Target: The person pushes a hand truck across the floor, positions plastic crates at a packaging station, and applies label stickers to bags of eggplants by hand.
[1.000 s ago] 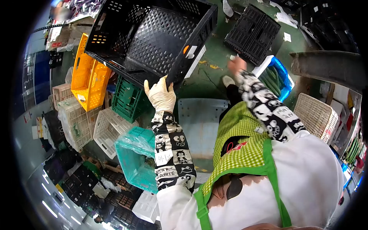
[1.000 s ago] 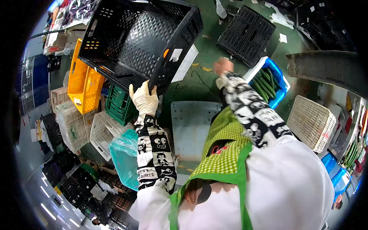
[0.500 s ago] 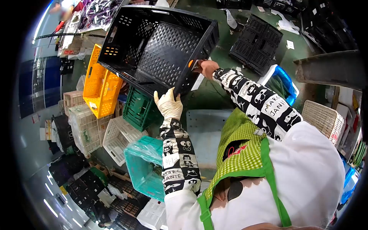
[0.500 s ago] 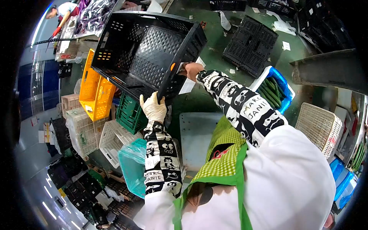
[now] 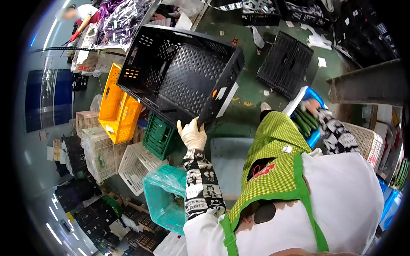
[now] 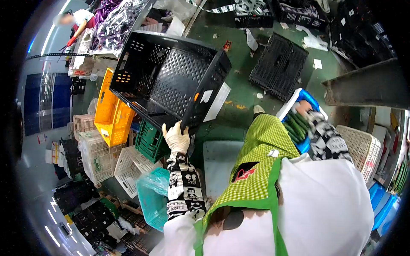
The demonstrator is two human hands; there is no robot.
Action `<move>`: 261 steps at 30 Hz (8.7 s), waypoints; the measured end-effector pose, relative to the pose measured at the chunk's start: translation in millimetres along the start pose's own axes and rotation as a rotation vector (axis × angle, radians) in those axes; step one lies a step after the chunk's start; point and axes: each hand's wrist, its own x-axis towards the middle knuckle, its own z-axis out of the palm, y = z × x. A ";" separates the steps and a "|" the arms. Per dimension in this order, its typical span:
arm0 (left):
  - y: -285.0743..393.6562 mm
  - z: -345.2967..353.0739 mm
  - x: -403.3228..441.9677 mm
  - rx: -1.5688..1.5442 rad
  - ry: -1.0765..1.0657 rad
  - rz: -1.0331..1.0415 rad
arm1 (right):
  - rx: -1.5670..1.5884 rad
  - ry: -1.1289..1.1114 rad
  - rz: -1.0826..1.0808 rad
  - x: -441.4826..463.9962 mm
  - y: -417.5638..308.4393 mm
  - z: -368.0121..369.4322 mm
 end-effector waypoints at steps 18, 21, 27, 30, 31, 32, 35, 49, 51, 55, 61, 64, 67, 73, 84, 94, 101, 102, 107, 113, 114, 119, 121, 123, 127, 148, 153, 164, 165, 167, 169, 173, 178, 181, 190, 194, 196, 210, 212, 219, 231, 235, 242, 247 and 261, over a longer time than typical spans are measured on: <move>30.5 12.1 22.8 0.107 -0.068 -0.646 | 0.787 -0.142 0.377 1.7 119.1 -53.1; 31.8 15.6 24.1 0.108 -0.039 -0.651 | 1.227 -0.306 0.412 -3.4 118.1 -181.3; 40.0 4.9 32.4 0.082 0.011 -0.658 | 0.818 0.223 0.093 64.5 121.0 -248.4; 41.5 2.2 35.1 0.087 -0.026 -0.699 | 1.019 0.059 -0.086 97.1 105.5 -352.6; 39.0 4.4 32.3 0.076 -0.034 -0.726 | 1.131 -0.004 -0.125 110.2 95.3 -385.2; 38.4 7.4 32.7 0.052 0.028 -0.708 | 1.221 -0.039 -0.153 124.2 84.3 -419.6; 33.5 15.2 27.4 0.050 0.017 -0.738 | 0.926 -0.045 -0.438 180.3 43.9 -512.5; 77.0 7.8 61.8 -0.005 -0.177 -1.300 | 0.653 -0.308 -0.886 335.5 -273.6 -795.9; 74.4 9.1 58.8 0.014 -0.244 -1.319 | 0.605 -0.326 -0.811 328.9 -278.2 -806.8; 71.8 15.9 54.8 0.033 -0.305 -1.391 | 0.492 -0.239 -0.946 334.5 -270.7 -846.9; 55.2 -15.5 151.7 0.262 -0.189 -1.425 | -0.278 -0.345 -0.737 382.3 -245.0 -865.8; 9.8 -8.1 231.0 0.152 0.234 -1.321 | -0.433 -0.266 -0.745 376.6 -263.7 -898.9; -49.7 -8.7 340.7 -0.124 0.556 -1.140 | -0.552 -0.597 -0.887 299.3 -341.4 -988.7; -196.9 12.6 557.3 -0.205 0.928 -0.961 | 0.098 0.070 -2.197 190.6 -546.6 -1070.3; -217.0 33.5 703.3 0.036 0.190 -1.315 | -0.892 0.199 -2.169 288.4 -862.1 -1039.8; -267.3 -2.4 697.0 -0.323 0.620 -1.206 | -0.179 0.795 -1.636 302.2 -837.1 -1148.9; -340.3 -34.4 780.3 -0.426 0.272 -1.621 | 0.112 0.626 -1.440 339.0 -744.9 -1079.7; -343.7 -31.2 781.5 -0.355 0.304 -1.617 | 0.252 0.679 -1.408 343.0 -740.0 -1076.6; -336.0 -38.2 800.4 -0.222 0.027 -1.688 | 0.412 0.241 -1.149 325.5 -724.3 -1077.2; -351.8 -25.2 789.8 -0.502 0.112 -1.674 | 0.983 -0.821 -1.033 326.2 -721.7 -1105.0; -351.5 -20.1 787.6 -0.439 0.212 -1.643 | 0.954 -0.674 -1.082 321.6 -710.8 -1110.2; -371.2 17.2 750.3 -1.158 0.530 -1.525 | 0.839 -0.513 -1.273 373.4 -670.1 -1098.3; -363.5 6.5 750.5 -1.115 0.508 -1.399 | 0.655 -0.405 -1.104 389.7 -669.9 -1094.7; -345.3 -1.3 762.1 -1.050 0.561 -1.396 | 0.801 -0.611 -1.084 374.5 -667.2 -1104.6; -339.4 -25.5 773.5 -1.219 0.439 -1.428 | 0.777 -0.690 -1.001 371.8 -681.6 -1106.1; -312.8 -65.8 664.9 -1.945 1.114 -1.140 | 1.033 -0.504 -1.264 309.5 -682.1 -1136.5; -287.2 -76.7 632.5 -1.945 1.092 -1.184 | 0.989 -0.621 -1.310 283.8 -698.5 -1127.2; -234.7 -59.6 576.9 -2.017 1.239 -1.188 | 0.764 -0.333 -1.259 344.8 -712.5 -1094.4; -231.1 -53.6 564.2 -2.168 1.168 -1.034 | 0.747 -0.226 -1.373 326.0 -713.8 -1090.6; -213.4 -66.8 566.7 -2.171 1.282 -0.946 | 0.514 -0.043 -1.406 270.5 -703.9 -1086.6; -196.6 -74.1 566.2 -2.147 1.355 -0.718 | 0.542 -0.105 -1.547 242.4 -708.3 -1062.2; -192.9 -71.7 560.5 -2.059 1.400 -0.857 | 0.458 -0.270 -1.663 172.5 -711.1 -1006.8; -178.1 -47.7 535.9 -1.700 1.475 -0.878 | 0.287 -0.593 -1.842 145.8 -721.1 -961.8; -162.5 -50.5 531.2 -1.079 1.442 -1.063 | 0.055 -0.761 -1.691 139.6 -739.4 -965.4; -83.4 -38.0 481.3 -1.017 2.308 -1.577 | -0.185 0.016 -1.202 239.0 -860.3 -999.7; -32.9 53.6 409.9 -1.233 2.556 -1.450 | -0.042 0.433 -1.165 283.2 -884.3 -944.7; -0.8 102.4 380.7 -1.077 2.674 -1.631 | 0.162 -0.020 -1.346 307.5 -885.7 -956.8; -24.6 179.5 309.0 -0.731 3.333 -0.968 | 0.199 0.058 -1.942 177.9 -787.7 -1010.4; -40.2 174.2 299.5 -0.885 3.334 -0.726 | 0.138 -0.135 -1.967 167.0 -785.2 -1005.1; -39.2 176.5 365.3 -1.306 3.618 -1.233 | -0.304 -0.375 -2.090 58.4 -745.9 -939.4; 11.0 222.5 408.3 -1.787 3.038 -1.821 | -1.451 -0.239 -2.615 -32.8 -706.2 -691.0; 36.7 268.0 398.1 -2.099 2.277 -1.946 | -1.592 -0.165 -2.448 -16.6 -680.4 -601.7; 7.1 134.7 409.4 -0.628 0.750 -2.329 | -1.068 -0.132 -2.437 45.2 -673.2 -627.8; -14.5 149.6 349.8 -0.504 0.131 -1.942 | -1.514 0.059 -2.299 148.9 -666.7 -671.0; 0.8 116.7 384.6 -0.755 -0.020 -1.860 | -0.928 -0.170 -2.042 150.1 -633.7 -831.2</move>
